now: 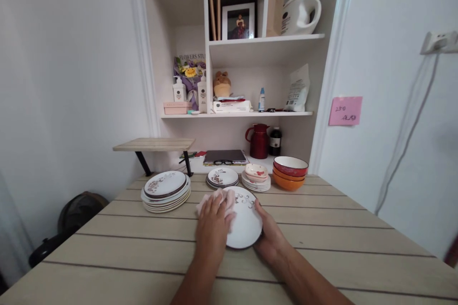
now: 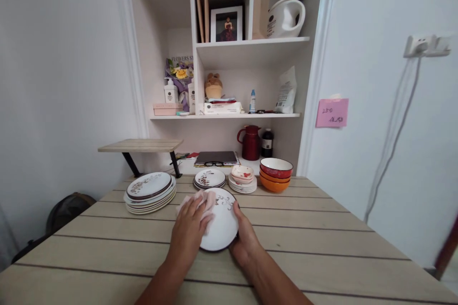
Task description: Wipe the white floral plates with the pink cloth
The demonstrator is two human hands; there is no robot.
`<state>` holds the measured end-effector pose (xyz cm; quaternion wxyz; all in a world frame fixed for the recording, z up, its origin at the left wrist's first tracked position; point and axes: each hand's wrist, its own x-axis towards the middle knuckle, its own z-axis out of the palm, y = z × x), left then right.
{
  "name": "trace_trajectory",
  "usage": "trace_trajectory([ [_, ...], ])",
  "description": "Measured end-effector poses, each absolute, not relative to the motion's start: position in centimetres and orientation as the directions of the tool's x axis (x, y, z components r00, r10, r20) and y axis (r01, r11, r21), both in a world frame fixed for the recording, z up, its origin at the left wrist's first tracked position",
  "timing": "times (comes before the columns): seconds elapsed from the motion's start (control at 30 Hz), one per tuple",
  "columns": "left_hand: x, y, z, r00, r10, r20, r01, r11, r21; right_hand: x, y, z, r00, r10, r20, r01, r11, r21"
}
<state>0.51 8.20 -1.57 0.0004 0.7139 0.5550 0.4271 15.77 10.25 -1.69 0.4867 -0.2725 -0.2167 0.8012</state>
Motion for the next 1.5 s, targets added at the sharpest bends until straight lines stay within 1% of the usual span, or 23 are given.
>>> trace_trajectory([
  [0.1,1.8,7.7,-2.4,0.056,0.809,0.586,0.709,-0.445,0.547,17.1,11.2,-1.6,-0.298,0.926,-0.231,-0.718,-0.377,-0.586],
  [0.17,3.1,7.4,-2.9,0.151,0.808,0.57,0.631,-0.523,0.574,17.9,11.3,-1.3,-0.301,0.929,-0.216,-0.729,-0.37,-0.576],
  [0.27,4.4,7.2,-3.2,0.344,0.748,0.567,0.568,-0.647,0.509,18.0,10.9,-1.0,-0.395,0.891,-0.226,-0.674,-0.447,-0.587],
  [0.33,4.3,7.4,-2.9,0.411,0.723,0.555,0.582,-0.677,0.451,17.3,10.2,-1.0,-0.454,0.862,-0.224,-0.635,-0.49,-0.597],
  [0.4,3.4,7.7,-2.4,0.398,0.734,0.55,0.638,-0.652,0.409,16.2,9.6,-1.1,-0.495,0.848,-0.19,-0.615,-0.496,-0.613],
  [0.47,2.2,8.0,-1.9,0.317,0.766,0.56,0.706,-0.585,0.399,15.2,9.2,-1.2,-0.49,0.855,-0.169,-0.604,-0.473,-0.641],
  [0.57,0.9,8.4,-1.7,0.142,0.773,0.618,0.761,-0.485,0.432,14.7,9.0,-1.3,-0.44,0.878,-0.191,-0.594,-0.443,-0.671],
  [0.63,0.8,8.4,-2.0,0.078,0.768,0.636,0.751,-0.465,0.469,15.0,9.1,-1.2,-0.42,0.885,-0.202,-0.611,-0.44,-0.658],
  [0.73,1.7,8.2,-2.7,0.084,0.781,0.618,0.696,-0.49,0.525,15.7,9.5,-1.0,-0.406,0.894,-0.193,-0.666,-0.433,-0.607],
  [0.87,3.5,7.8,-3.3,0.19,0.79,0.583,0.616,-0.558,0.556,16.7,10.1,-1.0,-0.41,0.892,-0.188,-0.683,-0.438,-0.584],
  [0.97,4.0,7.6,-3.1,0.284,0.763,0.581,0.621,-0.608,0.495,16.6,10.0,-1.1,-0.46,0.868,-0.184,-0.665,-0.475,-0.577],
  [1.03,3.7,7.5,-2.7,0.323,0.739,0.592,0.68,-0.616,0.397,16.0,9.6,-1.2,-0.474,0.86,-0.189,-0.648,-0.486,-0.587],
  [1.1,3.1,7.6,-2.2,0.329,0.726,0.604,0.76,-0.583,0.287,15.3,9.1,-1.2,-0.485,0.854,-0.186,-0.622,-0.486,-0.614],
  [1.17,2.4,7.7,-1.8,0.262,0.735,0.626,0.843,-0.49,0.222,14.8,8.7,-1.1,-0.498,0.848,-0.181,-0.594,-0.486,-0.641],
  [1.27,1.7,7.9,-1.6,0.11,0.745,0.658,0.926,-0.317,0.205,14.6,8.5,-1.1,-0.492,0.851,-0.185,-0.6,-0.485,-0.636],
  [1.33,1.8,7.8,-1.8,0.086,0.754,0.651,0.941,-0.276,0.195,15.0,8.9,-1.1,-0.467,0.864,-0.185,-0.642,-0.476,-0.602],
  [1.4,2.4,7.6,-2.1,0.129,0.761,0.635,0.936,-0.305,0.176,15.7,9.5,-1.1,-0.429,0.882,-0.194,-0.686,-0.458,-0.566],
  [1.5,3.9,6.8,-2.6,0.252,0.742,0.621,0.89,-0.43,0.152,17.0,10.3,-1.0,-0.418,0.882,-0.216,-0.704,-0.465,-0.538],
])
